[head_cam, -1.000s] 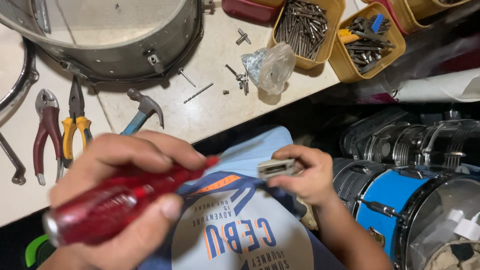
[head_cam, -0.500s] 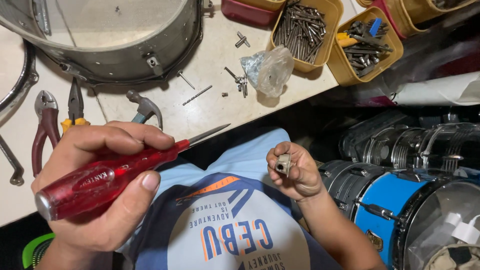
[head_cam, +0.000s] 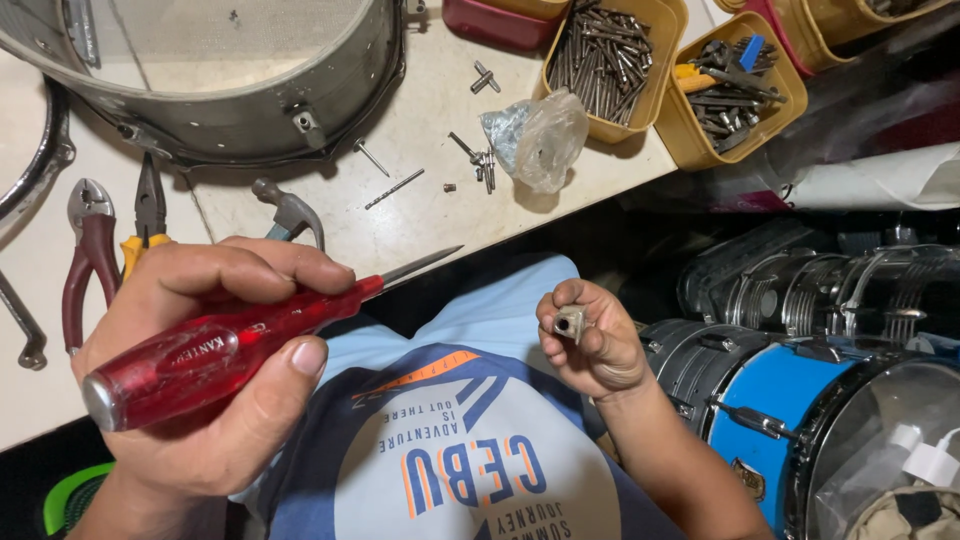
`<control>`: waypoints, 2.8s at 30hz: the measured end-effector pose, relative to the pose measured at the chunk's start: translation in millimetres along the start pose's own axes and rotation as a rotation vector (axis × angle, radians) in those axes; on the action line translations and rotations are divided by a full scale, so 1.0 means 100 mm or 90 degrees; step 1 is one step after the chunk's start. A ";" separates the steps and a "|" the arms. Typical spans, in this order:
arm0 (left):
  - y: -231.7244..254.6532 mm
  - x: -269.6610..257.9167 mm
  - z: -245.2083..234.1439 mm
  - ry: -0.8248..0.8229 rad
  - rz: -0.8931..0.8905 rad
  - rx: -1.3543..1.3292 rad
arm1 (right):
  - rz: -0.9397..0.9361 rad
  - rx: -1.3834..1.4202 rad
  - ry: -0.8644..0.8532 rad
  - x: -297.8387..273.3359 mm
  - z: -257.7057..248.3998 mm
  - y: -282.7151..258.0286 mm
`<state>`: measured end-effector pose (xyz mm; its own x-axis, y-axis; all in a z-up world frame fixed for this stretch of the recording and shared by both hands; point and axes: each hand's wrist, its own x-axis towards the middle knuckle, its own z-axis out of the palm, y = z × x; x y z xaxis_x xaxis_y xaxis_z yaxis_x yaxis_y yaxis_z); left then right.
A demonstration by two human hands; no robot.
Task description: The person uses a hammer and a screwdriver to work on a small metal part on a table. They then sort through containers of screws and washers, picking out specific pieces to assemble with the metal part.
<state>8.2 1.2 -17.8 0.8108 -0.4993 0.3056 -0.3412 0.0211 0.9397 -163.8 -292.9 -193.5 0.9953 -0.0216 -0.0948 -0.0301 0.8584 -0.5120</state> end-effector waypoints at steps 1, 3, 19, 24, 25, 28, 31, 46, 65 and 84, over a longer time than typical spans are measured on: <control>0.00 0.01 0.00 0.000 -0.001 0.001 | 0.001 0.001 0.000 0.04 0.06 0.00; 0.00 0.02 0.00 0.000 0.012 0.018 | -0.107 -0.233 0.051 0.15 0.19 0.01; -0.46 0.34 0.42 -0.186 0.045 0.190 | -0.350 -1.194 -0.200 1.22 -0.21 0.23; -0.75 0.35 0.54 -0.151 0.013 0.132 | -0.422 -1.219 -0.112 1.33 -0.94 0.49; -0.77 0.35 0.54 -0.150 0.013 0.132 | -0.422 -1.219 -0.112 1.35 -0.92 0.48; -0.85 0.35 0.57 -0.167 -0.001 0.130 | -0.427 -1.219 -0.123 1.34 -0.82 0.48; -0.94 0.35 0.58 -0.184 -0.004 0.139 | -0.415 -1.225 -0.116 1.36 -0.66 0.47; -1.07 0.39 0.59 -0.186 0.018 0.215 | -0.376 -1.233 -0.089 1.45 -0.18 0.56; -0.82 0.43 0.28 -0.170 -0.041 0.166 | -0.461 -1.201 -0.134 1.53 -0.08 0.64; -1.08 0.23 0.40 -0.145 0.066 0.234 | -0.435 -1.249 -0.165 1.57 -0.24 0.60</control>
<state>44.5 -46.8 -118.3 0.6515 -0.6898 0.3158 -0.5953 -0.2068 0.7764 -11.4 -256.9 -260.0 0.8692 0.1786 0.4610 0.3991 -0.8038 -0.4412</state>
